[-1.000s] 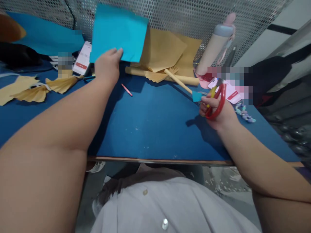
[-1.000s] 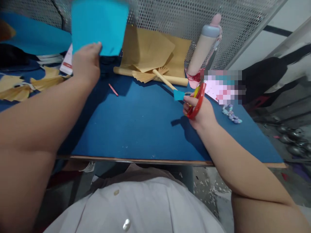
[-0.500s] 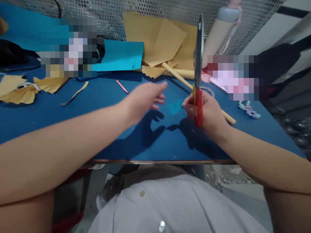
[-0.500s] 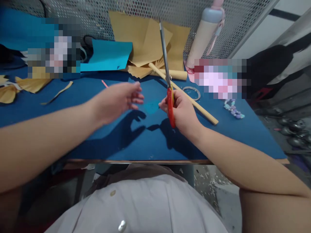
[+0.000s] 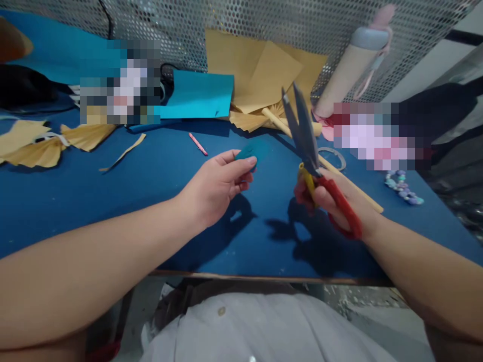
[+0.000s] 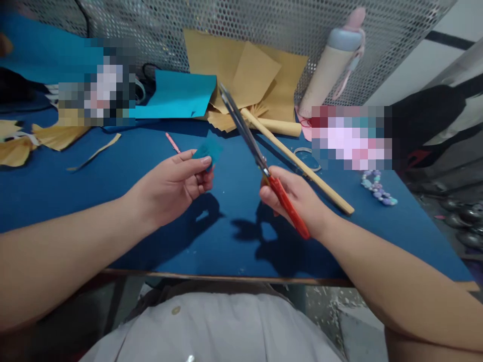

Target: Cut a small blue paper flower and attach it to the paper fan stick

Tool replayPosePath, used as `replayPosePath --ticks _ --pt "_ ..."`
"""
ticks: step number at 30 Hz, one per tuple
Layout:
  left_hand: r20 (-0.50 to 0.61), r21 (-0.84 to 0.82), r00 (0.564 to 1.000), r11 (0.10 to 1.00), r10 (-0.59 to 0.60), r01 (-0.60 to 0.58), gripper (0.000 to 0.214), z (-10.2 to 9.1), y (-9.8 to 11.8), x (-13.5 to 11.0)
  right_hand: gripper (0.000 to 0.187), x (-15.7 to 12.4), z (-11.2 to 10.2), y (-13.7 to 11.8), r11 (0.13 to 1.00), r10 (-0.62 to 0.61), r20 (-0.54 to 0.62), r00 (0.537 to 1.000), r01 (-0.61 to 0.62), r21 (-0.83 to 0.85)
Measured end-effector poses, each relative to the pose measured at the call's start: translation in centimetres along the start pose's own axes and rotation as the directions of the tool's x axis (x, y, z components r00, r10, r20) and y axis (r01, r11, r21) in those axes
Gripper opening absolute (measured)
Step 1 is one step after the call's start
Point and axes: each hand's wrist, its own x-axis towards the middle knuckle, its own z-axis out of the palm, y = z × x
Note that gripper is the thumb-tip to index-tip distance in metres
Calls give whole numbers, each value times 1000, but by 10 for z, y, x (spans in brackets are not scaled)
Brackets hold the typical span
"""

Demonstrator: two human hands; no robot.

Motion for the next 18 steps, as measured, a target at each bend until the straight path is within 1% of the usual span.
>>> replayPosePath --ticks 1,3,5,7,9,13,18 --pt "-2 -17 1000 1000 10 -10 25 1 2 -2 59 -1 -1 1 1000 16 51 999 -16 -5" --pt "-7 -40 1000 999 25 -25 21 3 5 -5 59 -3 1 1 999 37 104 994 -34 -33" --pt "-12 -42 1000 999 25 -26 19 4 8 -8 57 -6 3 -1 990 37 110 993 -22 -136" --pt "-8 -26 1000 1000 15 -15 17 5 8 -11 55 -8 5 -4 962 26 112 993 6 -275" --pt "-1 -12 1000 1000 11 -11 16 5 8 -13 55 -11 5 -7 935 32 128 991 15 -355" --pt "21 -11 999 999 43 -43 16 6 5 -16 55 -14 6 -9 933 61 167 984 3 -359" --pt "16 29 993 992 119 -120 17 5 4 -17 56 -16 8 -11 947 68 199 978 0 -322"
